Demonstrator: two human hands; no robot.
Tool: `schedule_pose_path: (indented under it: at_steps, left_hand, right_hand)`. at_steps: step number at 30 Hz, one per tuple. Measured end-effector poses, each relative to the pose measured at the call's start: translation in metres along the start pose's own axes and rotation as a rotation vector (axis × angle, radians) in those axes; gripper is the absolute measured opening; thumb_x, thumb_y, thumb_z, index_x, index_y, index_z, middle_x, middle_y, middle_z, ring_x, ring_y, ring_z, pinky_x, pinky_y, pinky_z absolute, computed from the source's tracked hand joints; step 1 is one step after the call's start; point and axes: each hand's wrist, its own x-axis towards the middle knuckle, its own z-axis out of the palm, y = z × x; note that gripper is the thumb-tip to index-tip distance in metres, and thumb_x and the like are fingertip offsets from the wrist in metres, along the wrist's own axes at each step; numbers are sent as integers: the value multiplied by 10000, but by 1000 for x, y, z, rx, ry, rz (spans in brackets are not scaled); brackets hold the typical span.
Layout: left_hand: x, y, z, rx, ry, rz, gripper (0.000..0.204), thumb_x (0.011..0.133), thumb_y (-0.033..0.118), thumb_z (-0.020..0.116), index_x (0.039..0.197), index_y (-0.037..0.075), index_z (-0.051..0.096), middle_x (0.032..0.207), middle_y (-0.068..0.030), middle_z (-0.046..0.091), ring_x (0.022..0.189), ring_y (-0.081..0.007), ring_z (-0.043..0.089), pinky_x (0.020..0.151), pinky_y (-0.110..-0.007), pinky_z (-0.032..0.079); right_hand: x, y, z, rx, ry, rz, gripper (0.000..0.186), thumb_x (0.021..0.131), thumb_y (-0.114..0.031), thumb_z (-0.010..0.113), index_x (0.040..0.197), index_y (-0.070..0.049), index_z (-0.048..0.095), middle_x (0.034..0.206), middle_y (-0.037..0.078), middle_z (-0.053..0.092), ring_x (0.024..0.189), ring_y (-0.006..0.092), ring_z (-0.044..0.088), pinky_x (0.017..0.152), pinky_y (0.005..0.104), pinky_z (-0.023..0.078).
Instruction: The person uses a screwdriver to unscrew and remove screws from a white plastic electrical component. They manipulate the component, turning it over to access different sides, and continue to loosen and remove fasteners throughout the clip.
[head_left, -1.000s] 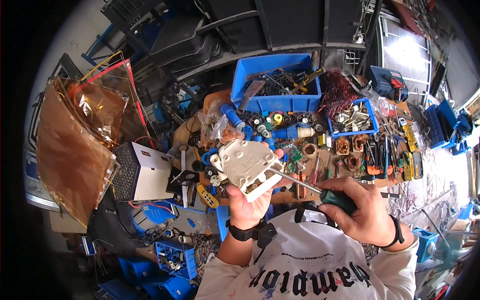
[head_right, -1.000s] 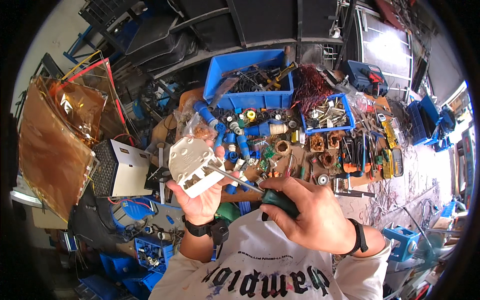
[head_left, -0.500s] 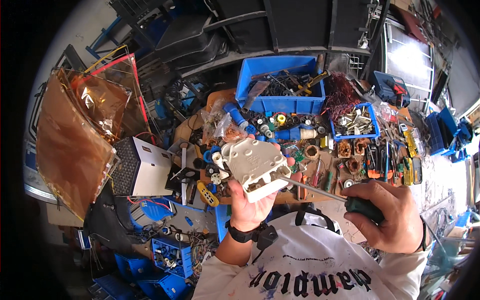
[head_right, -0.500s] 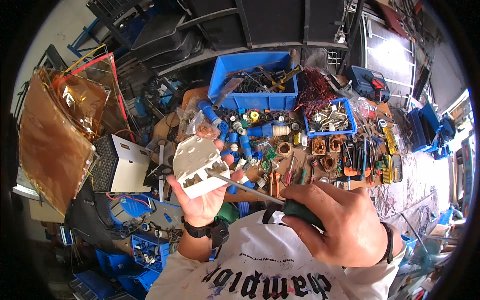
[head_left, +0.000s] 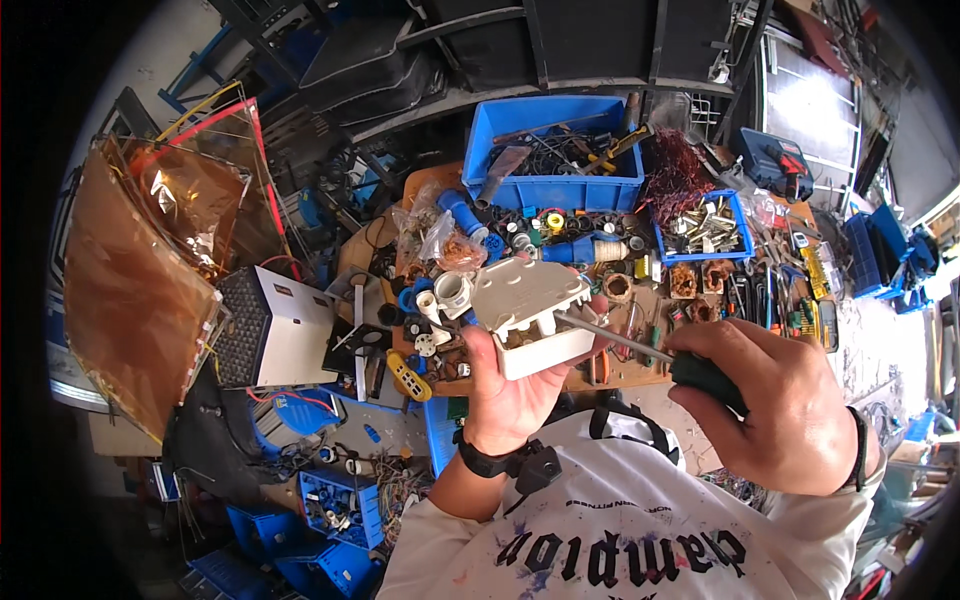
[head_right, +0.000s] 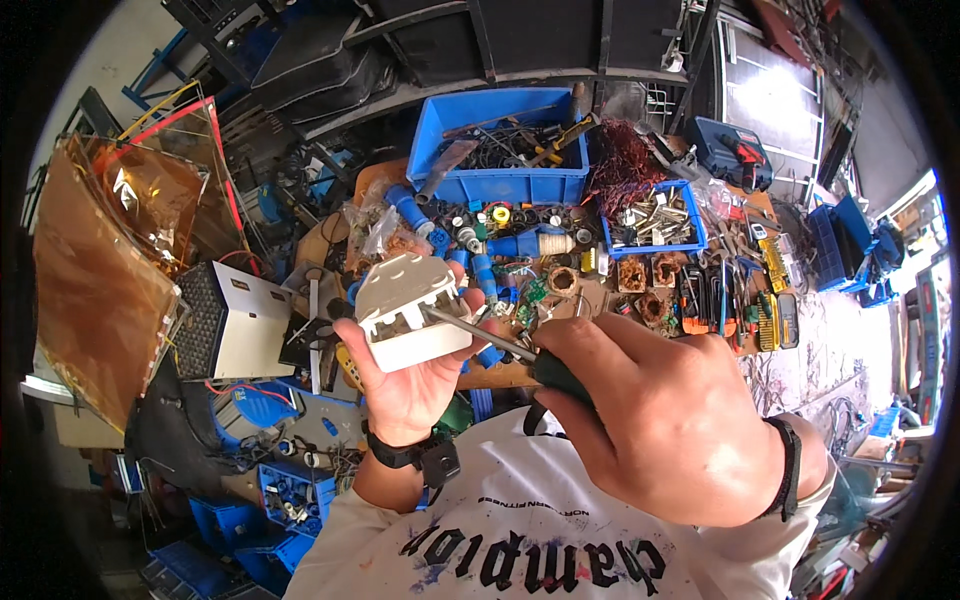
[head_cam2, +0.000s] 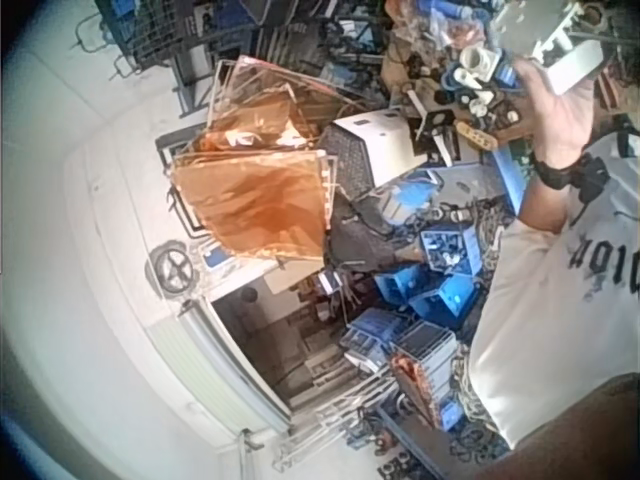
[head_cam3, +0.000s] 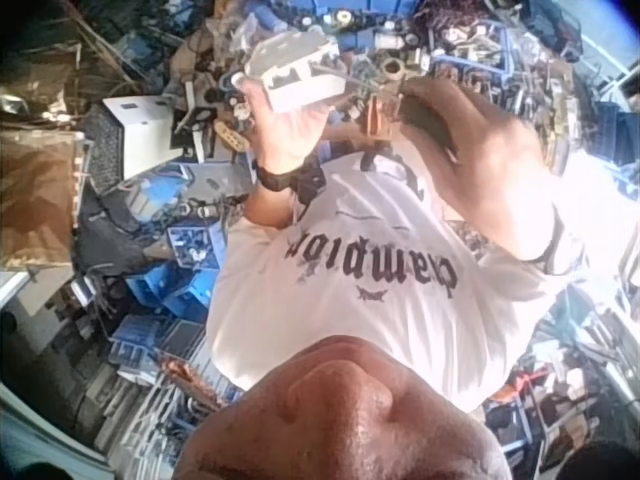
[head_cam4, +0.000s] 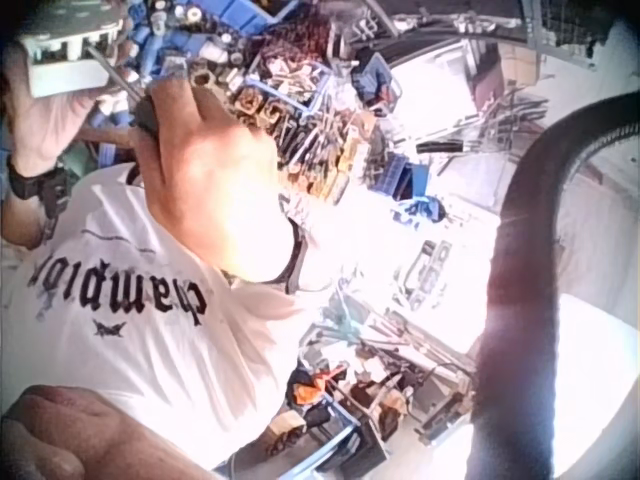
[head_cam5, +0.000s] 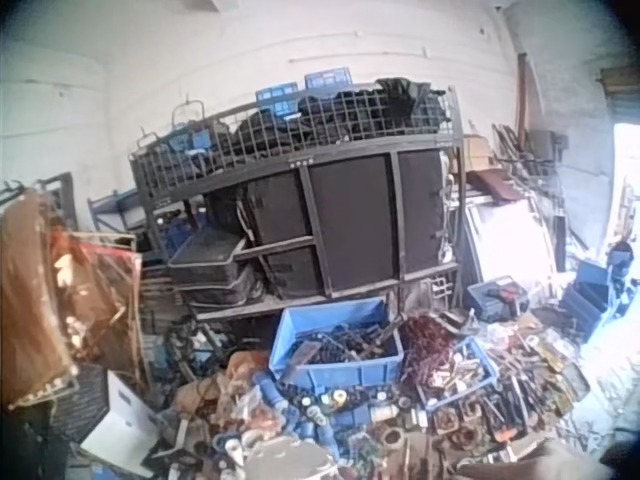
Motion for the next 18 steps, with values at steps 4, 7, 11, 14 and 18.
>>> schedule_pose_path:
  at_steps: [4,7,11,14,18]
  left_hand:
    - [2,0,0,-11,41,-22,898,856,688,478,1446,40,283,1384,-233,426,1245,-409,483,926,-548,530]
    - [3,3,-2,-33,69,-39,882,864,681,474,1435,31,306,1382,-236,431,1247,-406,482,940,-549,521]
    - [7,7,-3,-59,111,-40,845,885,657,466,1411,8,338,1365,-238,453,1249,-403,482,962,-550,506]
    - [14,12,-7,-7,155,-27,790,907,626,459,1368,-11,386,1305,-237,513,1224,-392,509,982,-535,500]
    - [20,11,-5,105,186,-42,743,911,596,483,1336,-10,420,1262,-229,549,1190,-373,544,981,-516,510]
  right_hand:
    - [7,-1,2,-31,-20,9,285,802,-130,693,1039,-36,565,774,122,599,590,330,622,508,411,498]
    - [10,-3,6,-25,-39,45,298,804,-136,690,1052,-38,557,797,122,606,610,332,629,517,413,502]
    - [8,-2,6,-23,8,59,282,789,-99,697,1036,-38,575,803,125,625,644,329,641,544,412,508]
    - [4,-9,-9,31,58,140,295,738,-16,715,1020,-2,631,815,164,664,698,323,677,623,356,520]
    - [5,-15,-17,16,30,189,304,740,-31,715,1030,-10,629,818,163,664,709,328,677,622,361,519]
